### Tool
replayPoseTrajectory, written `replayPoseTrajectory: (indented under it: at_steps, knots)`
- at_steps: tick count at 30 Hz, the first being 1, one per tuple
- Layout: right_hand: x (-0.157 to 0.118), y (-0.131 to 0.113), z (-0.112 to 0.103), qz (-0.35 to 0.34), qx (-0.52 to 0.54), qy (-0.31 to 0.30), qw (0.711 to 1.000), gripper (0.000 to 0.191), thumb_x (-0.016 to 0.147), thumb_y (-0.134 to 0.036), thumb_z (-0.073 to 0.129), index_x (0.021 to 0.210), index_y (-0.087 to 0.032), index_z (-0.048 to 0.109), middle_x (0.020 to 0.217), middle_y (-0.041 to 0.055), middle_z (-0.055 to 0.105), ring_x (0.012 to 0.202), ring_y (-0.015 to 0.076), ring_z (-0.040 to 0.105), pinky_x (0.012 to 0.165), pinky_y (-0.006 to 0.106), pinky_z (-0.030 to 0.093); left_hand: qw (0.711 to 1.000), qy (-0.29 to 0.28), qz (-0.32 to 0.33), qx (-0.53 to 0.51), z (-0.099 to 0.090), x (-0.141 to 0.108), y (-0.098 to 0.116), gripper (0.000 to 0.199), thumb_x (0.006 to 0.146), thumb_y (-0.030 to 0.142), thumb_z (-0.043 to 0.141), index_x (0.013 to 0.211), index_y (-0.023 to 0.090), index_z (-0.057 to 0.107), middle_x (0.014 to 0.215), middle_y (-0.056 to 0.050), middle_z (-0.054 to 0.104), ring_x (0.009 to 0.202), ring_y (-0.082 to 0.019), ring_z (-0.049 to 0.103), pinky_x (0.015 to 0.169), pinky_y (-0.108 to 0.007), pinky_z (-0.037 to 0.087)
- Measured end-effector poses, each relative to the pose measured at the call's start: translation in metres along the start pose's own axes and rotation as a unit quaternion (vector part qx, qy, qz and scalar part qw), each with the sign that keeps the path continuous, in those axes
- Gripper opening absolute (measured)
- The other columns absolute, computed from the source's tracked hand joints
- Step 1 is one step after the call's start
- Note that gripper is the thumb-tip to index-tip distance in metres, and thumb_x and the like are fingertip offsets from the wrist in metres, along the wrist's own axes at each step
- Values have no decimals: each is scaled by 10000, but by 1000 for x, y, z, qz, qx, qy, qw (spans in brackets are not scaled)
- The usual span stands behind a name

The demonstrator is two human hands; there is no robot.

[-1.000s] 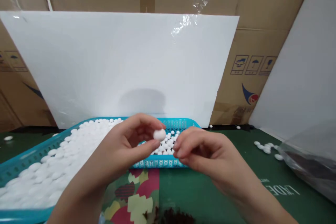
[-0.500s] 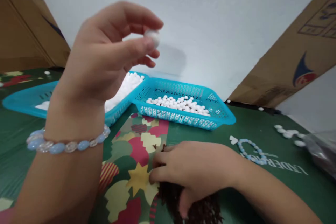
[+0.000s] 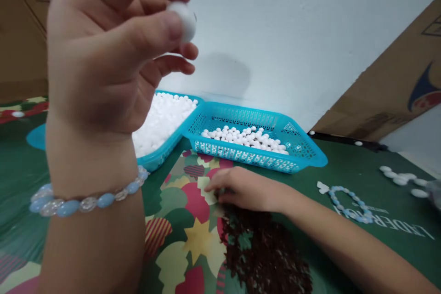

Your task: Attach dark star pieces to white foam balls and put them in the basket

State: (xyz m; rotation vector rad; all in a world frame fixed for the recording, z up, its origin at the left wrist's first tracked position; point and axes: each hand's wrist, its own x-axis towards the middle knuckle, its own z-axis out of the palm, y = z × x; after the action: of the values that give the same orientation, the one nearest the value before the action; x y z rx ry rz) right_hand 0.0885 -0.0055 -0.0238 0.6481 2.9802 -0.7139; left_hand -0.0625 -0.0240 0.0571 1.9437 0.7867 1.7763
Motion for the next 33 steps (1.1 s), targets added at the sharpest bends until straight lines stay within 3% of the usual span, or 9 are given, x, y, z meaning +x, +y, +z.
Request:
replayPoseTrajectory:
  at_steps: [3, 10, 18, 22, 26, 29, 33]
  knots:
    - [1, 5, 2, -18, -8, -43, 999, 241, 665, -31, 432, 867, -67, 556, 851, 73, 561, 771, 132, 493, 679, 200, 380, 997, -31, 70, 27, 7, 0, 4, 238, 644, 181, 474, 866, 102, 441, 688, 31, 424, 622, -60, 468, 547, -173, 393]
    - [-1, 3, 2, -26, -21, -56, 998, 210, 651, -32, 430, 780, -82, 588, 750, 56, 591, 660, 111, 505, 586, 181, 375, 998, -27, 56, 18, 17, 4, 9, 103, 638, 92, 493, 734, 120, 517, 676, 20, 480, 564, -67, 478, 526, -213, 403]
    - [-30, -14, -29, -47, -11, 80, 996, 268, 603, -14, 406, 786, -126, 568, 696, 22, 552, 635, 76, 475, 546, 154, 360, 993, -67, -84, -58, 22, 4, -7, 143, 578, 118, 555, 689, 208, 550, 592, 48, 536, 546, -61, 509, 495, -157, 403]
    - [-61, -25, -42, -73, 8, 146, 987, 311, 571, 40, 399, 702, -157, 600, 658, -4, 515, 596, 32, 457, 532, 98, 358, 980, -107, -111, -124, 25, 3, -9, 152, 582, 100, 552, 692, 204, 552, 592, 38, 520, 546, -48, 485, 486, -130, 394]
    - [-83, -32, -49, -67, 39, 229, 970, 264, 588, 40, 417, 672, -158, 571, 795, -7, 517, 707, 30, 493, 609, 70, 389, 957, -159, -126, -207, 29, 2, -9, 155, 562, 123, 578, 689, 211, 566, 654, 34, 527, 547, -36, 481, 496, -108, 400]
    - [-90, -32, -53, -72, 88, 248, 962, 268, 634, 40, 372, 730, -153, 531, 854, 1, 520, 727, 39, 508, 557, 61, 428, 947, -174, -133, -234, 33, 1, -11, 147, 539, 149, 600, 671, 210, 583, 657, 32, 524, 519, -31, 471, 475, -102, 398]
    - [-92, -29, -52, -104, 155, 259, 948, 220, 709, -12, 323, 776, -141, 488, 760, 11, 542, 640, 29, 521, 494, 62, 445, 941, -182, -154, -238, 38, 0, -11, 140, 515, 166, 617, 646, 213, 601, 566, 35, 501, 473, -31, 458, 436, -101, 389]
